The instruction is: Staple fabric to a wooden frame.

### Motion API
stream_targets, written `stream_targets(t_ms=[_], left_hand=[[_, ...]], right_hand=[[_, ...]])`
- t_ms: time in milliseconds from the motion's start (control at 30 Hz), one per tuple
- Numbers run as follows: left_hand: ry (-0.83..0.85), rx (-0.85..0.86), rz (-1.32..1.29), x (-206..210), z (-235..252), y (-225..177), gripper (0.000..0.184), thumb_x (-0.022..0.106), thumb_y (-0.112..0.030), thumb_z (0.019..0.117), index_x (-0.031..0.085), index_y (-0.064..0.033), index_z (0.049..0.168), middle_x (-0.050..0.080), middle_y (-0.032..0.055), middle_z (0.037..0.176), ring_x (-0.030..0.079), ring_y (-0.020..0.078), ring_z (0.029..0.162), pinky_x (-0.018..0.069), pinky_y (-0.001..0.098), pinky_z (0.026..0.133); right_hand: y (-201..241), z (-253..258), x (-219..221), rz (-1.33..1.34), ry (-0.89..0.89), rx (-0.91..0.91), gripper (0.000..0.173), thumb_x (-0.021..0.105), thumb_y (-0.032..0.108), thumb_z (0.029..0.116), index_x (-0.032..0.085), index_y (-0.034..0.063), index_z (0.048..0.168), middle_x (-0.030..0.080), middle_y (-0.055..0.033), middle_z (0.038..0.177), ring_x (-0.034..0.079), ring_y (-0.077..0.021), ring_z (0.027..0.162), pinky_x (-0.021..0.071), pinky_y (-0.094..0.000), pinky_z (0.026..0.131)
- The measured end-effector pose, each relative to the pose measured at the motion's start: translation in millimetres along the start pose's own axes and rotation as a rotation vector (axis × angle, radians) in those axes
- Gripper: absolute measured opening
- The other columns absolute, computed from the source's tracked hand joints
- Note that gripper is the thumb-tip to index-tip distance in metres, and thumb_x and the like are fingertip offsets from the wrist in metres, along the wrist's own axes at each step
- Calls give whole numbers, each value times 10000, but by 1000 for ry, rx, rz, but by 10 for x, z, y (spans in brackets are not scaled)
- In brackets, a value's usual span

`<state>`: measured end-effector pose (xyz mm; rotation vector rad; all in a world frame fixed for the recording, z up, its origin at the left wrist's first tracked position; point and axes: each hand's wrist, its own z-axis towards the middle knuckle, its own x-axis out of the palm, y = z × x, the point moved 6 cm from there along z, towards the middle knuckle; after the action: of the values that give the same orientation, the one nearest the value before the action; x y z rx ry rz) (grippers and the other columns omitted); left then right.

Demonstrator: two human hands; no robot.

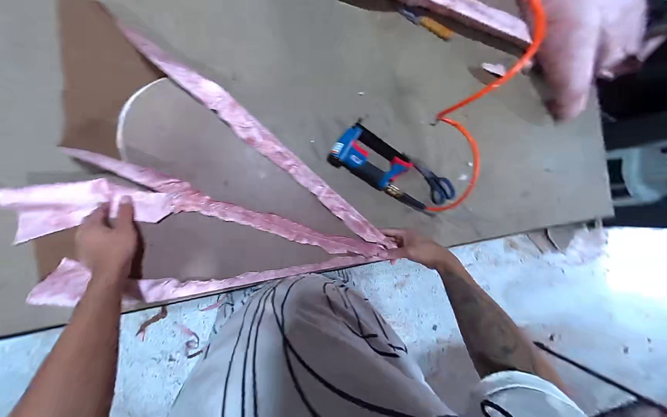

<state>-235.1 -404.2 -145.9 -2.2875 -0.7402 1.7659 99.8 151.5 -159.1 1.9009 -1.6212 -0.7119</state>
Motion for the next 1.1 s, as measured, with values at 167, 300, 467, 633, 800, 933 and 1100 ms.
stream_targets(t_ms=[167, 300, 467, 633, 800, 933, 1100], left_hand=[[-48, 26, 122, 27, -55, -46, 861, 294, -781, 976, 590, -99, 1410, 544, 285, 1435, 450, 491, 1392, 329, 737, 1101], [-78, 25, 249, 56, -120, -117, 899, 201, -753, 999, 525, -55, 1465, 417, 315, 1543, 300, 542, 1471, 256, 760, 1128], [-4, 10, 190, 77, -209, -212, 857, 289, -693, 1025, 409, -13, 1531, 362, 367, 1547, 296, 549, 1468, 270, 728, 1149], [-62, -2, 188, 64, -394, -282, 834, 412, -646, 1022, 356, -23, 1572, 264, 344, 1613, 239, 537, 1499, 241, 709, 1177], [-254, 64, 68, 171, -1075, -637, 745, 597, -416, 996, 382, 56, 1530, 266, 356, 1604, 273, 510, 1496, 250, 641, 1217], [-241, 187, -68, 433, -1736, -844, 644, 634, -359, 991, 463, 37, 1470, 351, 343, 1550, 371, 485, 1435, 349, 615, 1162], [-140, 155, -304, 751, -2471, -805, 410, 617, -284, 1024, 580, 10, 1306, 647, 177, 1163, 648, 249, 1018, 562, 446, 859]], right_hand=[[13, -151, 98, -514, -179, -199, 705, 835, 197, 863, 512, 228, 1489, 712, -47, 1225, 700, -179, 1091, 573, -475, 992], [-177, -257, 186, -641, -323, -337, 564, 681, 236, 999, 465, 66, 1492, 640, -145, 1338, 646, -256, 1225, 520, -464, 1071], [-492, -222, 191, -807, -547, -377, 529, 621, 384, 1008, 545, 44, 1405, 687, -151, 1239, 684, -304, 1141, 568, -506, 963], [-600, -147, 121, -705, -680, -467, 492, 650, 300, 986, 572, 28, 1389, 690, -167, 1249, 681, -321, 1156, 555, -510, 990], [-332, 71, 219, -417, -553, -524, 477, 707, 194, 972, 577, 69, 1414, 697, -140, 1248, 701, -262, 1121, 579, -475, 982], [-200, 36, 183, -424, -328, -585, 539, 562, -40, 984, 529, 129, 1496, 716, -94, 1259, 717, -222, 1100, 583, -464, 988], [-225, -17, -32, -384, -280, -547, 467, 749, 152, 938, 626, 126, 1387, 751, -30, 1094, 732, -116, 928, 624, -369, 886]])
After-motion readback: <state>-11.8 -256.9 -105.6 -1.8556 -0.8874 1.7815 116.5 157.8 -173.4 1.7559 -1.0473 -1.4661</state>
